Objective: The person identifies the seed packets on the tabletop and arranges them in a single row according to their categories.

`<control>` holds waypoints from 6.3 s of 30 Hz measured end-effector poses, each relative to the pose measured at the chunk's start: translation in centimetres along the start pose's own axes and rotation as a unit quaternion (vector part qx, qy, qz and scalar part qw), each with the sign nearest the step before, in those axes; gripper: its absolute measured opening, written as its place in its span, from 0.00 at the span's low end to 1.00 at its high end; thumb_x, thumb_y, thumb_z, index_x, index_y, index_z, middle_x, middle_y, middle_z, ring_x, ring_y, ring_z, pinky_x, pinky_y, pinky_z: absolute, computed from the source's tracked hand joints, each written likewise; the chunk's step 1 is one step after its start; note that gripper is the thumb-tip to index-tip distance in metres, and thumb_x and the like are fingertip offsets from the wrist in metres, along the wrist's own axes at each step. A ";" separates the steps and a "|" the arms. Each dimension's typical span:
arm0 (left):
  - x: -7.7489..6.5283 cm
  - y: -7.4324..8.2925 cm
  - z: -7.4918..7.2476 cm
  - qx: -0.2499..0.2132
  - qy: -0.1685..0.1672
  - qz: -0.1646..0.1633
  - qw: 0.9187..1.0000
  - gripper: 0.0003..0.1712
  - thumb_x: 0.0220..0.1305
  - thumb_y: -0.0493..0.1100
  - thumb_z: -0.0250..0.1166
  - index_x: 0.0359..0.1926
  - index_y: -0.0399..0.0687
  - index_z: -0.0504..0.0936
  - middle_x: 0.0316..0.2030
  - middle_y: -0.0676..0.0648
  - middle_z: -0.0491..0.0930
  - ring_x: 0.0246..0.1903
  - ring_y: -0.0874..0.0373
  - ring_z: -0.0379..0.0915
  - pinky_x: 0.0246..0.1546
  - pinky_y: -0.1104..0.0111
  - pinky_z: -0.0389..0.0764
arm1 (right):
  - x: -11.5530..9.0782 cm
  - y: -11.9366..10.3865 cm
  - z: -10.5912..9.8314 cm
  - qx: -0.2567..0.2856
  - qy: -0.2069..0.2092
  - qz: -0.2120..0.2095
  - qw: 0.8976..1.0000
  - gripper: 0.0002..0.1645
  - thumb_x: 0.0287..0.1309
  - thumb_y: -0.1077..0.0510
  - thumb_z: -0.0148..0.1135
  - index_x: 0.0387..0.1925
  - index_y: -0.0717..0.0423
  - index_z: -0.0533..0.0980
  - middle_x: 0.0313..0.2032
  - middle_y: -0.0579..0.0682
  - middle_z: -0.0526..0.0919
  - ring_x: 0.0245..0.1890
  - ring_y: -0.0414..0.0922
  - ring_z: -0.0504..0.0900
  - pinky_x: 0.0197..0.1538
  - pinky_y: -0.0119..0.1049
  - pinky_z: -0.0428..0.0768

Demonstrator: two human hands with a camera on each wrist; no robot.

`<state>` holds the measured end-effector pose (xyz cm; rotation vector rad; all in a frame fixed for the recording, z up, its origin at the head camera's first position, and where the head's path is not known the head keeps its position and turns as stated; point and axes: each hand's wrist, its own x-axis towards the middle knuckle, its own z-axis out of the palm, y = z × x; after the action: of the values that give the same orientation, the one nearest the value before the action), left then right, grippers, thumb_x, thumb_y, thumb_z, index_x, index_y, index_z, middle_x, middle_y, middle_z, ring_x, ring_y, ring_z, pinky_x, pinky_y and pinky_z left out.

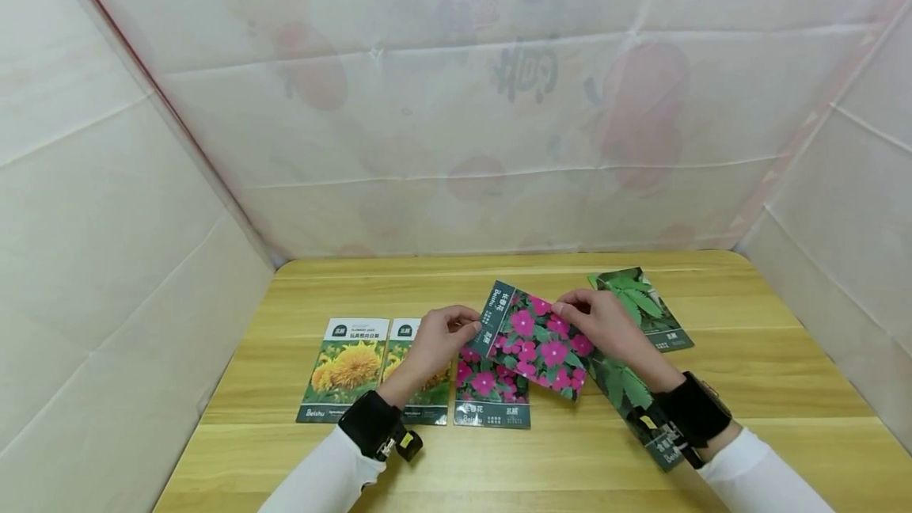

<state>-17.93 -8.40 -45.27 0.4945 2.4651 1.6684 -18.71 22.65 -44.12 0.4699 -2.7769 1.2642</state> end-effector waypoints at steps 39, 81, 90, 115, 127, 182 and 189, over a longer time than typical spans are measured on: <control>-1.4 -0.3 2.0 -0.365 0.034 -0.107 0.924 0.11 0.74 0.29 0.55 0.54 0.31 0.69 0.43 0.42 0.80 0.41 0.56 0.82 0.50 0.66 0.86 | -0.5 -2.6 4.0 0.279 0.064 0.117 0.951 0.24 0.78 0.51 0.58 0.57 0.71 0.78 0.47 0.66 0.86 0.46 0.53 0.88 0.49 0.35 0.87; -1.5 -0.3 1.8 -0.250 -0.045 -0.093 0.963 0.23 0.78 0.41 0.61 0.65 0.31 0.73 0.50 0.36 0.81 0.50 0.47 0.82 0.58 0.56 0.83 | -2.4 0.4 -0.6 0.216 -0.084 0.152 0.961 0.19 0.79 0.58 0.54 0.56 0.71 0.76 0.41 0.56 0.85 0.44 0.55 0.85 0.52 0.47 0.86; -1.3 -0.3 2.1 -0.214 -0.041 -0.099 0.971 0.18 0.74 0.33 0.62 0.61 0.32 0.76 0.44 0.41 0.83 0.42 0.54 0.83 0.47 0.60 0.87 | -2.8 1.0 0.1 0.156 -0.066 0.116 0.979 0.21 0.77 0.52 0.59 0.52 0.69 0.80 0.38 0.57 0.87 0.41 0.57 0.86 0.46 0.44 0.87; -1.8 -0.7 0.5 -0.220 0.015 -0.109 0.969 0.18 0.74 0.34 0.62 0.62 0.33 0.75 0.46 0.38 0.81 0.42 0.53 0.82 0.49 0.61 0.86 | -5.3 7.6 -3.3 -0.224 -0.073 -0.011 0.972 0.44 0.61 0.42 0.73 0.70 0.64 0.72 0.69 0.75 0.66 0.67 0.74 0.66 0.66 0.67 0.68; -1.8 -0.7 0.6 -0.218 0.016 -0.110 0.970 0.17 0.74 0.35 0.62 0.60 0.33 0.75 0.44 0.40 0.81 0.41 0.53 0.83 0.50 0.59 0.86 | -6.0 10.0 -6.4 -0.199 -0.095 0.036 0.975 0.51 0.61 0.35 0.70 0.71 0.67 0.69 0.70 0.77 0.62 0.67 0.76 0.63 0.63 0.70 0.68; -2.6 -0.4 0.5 -0.210 -0.008 -0.039 0.977 0.21 0.75 0.39 0.61 0.64 0.34 0.73 0.57 0.27 0.75 0.56 0.30 0.75 0.58 0.45 0.79 | -5.1 3.0 -0.2 0.128 -0.011 0.228 0.965 0.21 0.74 0.55 0.63 0.49 0.74 0.82 0.33 0.52 0.86 0.30 0.45 0.85 0.34 0.35 0.86; -2.8 -0.4 0.0 -0.224 -0.003 -0.059 0.973 0.24 0.76 0.36 0.62 0.66 0.30 0.69 0.60 0.26 0.73 0.57 0.31 0.75 0.62 0.47 0.77 | -5.6 4.0 -0.2 0.138 -0.016 0.245 0.959 0.19 0.74 0.58 0.62 0.49 0.75 0.82 0.31 0.51 0.85 0.29 0.43 0.85 0.33 0.34 0.87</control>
<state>-15.34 -9.44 -45.84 0.2866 1.9711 2.0760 -14.59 26.67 -47.84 -0.2168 -2.8537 1.7636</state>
